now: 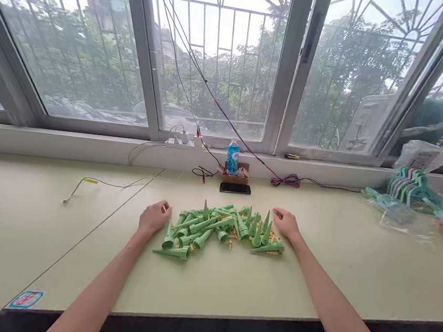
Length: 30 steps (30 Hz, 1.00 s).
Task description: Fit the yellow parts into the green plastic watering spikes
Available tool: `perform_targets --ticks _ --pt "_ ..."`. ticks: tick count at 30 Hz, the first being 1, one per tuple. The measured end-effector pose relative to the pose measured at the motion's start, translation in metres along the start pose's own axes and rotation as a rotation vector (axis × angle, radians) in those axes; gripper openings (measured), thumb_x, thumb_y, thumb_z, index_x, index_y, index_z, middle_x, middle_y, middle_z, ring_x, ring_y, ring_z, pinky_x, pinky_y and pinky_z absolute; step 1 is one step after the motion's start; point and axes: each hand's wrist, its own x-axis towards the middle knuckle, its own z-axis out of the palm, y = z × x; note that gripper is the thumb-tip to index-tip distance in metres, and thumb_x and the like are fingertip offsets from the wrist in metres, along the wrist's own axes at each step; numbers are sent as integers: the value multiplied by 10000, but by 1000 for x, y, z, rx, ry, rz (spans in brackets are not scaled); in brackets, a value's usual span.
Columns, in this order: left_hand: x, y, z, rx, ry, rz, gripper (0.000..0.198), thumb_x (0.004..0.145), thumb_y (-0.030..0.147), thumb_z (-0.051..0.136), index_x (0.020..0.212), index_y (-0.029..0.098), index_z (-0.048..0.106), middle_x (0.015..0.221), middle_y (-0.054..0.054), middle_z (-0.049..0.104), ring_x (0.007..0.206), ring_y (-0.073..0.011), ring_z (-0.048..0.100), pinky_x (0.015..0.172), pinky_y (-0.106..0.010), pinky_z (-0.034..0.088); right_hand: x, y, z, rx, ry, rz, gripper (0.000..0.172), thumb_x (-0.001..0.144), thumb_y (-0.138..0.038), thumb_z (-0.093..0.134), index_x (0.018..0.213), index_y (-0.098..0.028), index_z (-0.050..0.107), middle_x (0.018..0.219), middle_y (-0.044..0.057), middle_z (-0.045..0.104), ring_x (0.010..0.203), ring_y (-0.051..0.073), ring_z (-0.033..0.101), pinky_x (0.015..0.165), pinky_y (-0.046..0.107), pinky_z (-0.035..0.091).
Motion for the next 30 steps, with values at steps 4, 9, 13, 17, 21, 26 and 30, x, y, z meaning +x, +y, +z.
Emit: perform_targets --ticks 4,9,13,17,21,26,30 --pt "0 2 1 -3 0 -1 206 850 375 453 837 232 600 863 -34 704 815 -229 636 635 -289 402 0 1 -1 2 -1 6 340 837 -221 541 1108 -182 741 1163 78 721 1119 234 660 1031 331 467" --pt "0 2 1 -14 0 -3 201 852 378 454 834 236 595 859 -28 702 814 -227 633 618 -287 397 0 3 -2 13 -11 10 355 837 -232 531 1123 -182 734 1185 75 711 1139 224 650 1041 327 461" --pt "0 3 1 -18 2 -4 202 853 379 453 826 234 592 858 -31 701 812 -229 631 612 -289 394 0 4 -2 20 -15 12 363 826 -225 526 1121 -198 735 1181 61 714 1132 217 654 1042 327 461" --pt "-1 4 0 -24 3 -2 197 857 371 452 829 234 590 867 -27 702 815 -225 631 610 -287 395 0 6 -3 19 -15 12 360 826 -233 526 1117 -204 736 1181 56 715 1136 218 651 1044 329 458" --pt "-2 5 0 -29 3 -2 191 859 367 458 827 234 591 868 -26 703 819 -222 633 608 -284 395 1 8 -4 16 -18 6 362 835 -245 519 1127 -201 729 1179 60 715 1131 217 653 1029 328 470" --pt "-3 7 1 -32 9 -4 189 860 363 462 813 234 592 861 -25 706 813 -218 635 612 -280 399 1 12 -4 10 -19 -2 361 830 -249 517 1118 -200 730 1177 59 716 1115 221 658 1032 344 468" --pt "-4 8 2 -31 13 -5 192 861 358 461 825 237 606 860 -25 711 802 -213 642 605 -275 404 1 13 -5 6 -23 1 362 828 -255 521 1116 -184 729 1172 71 717 1110 233 659 1032 361 466"
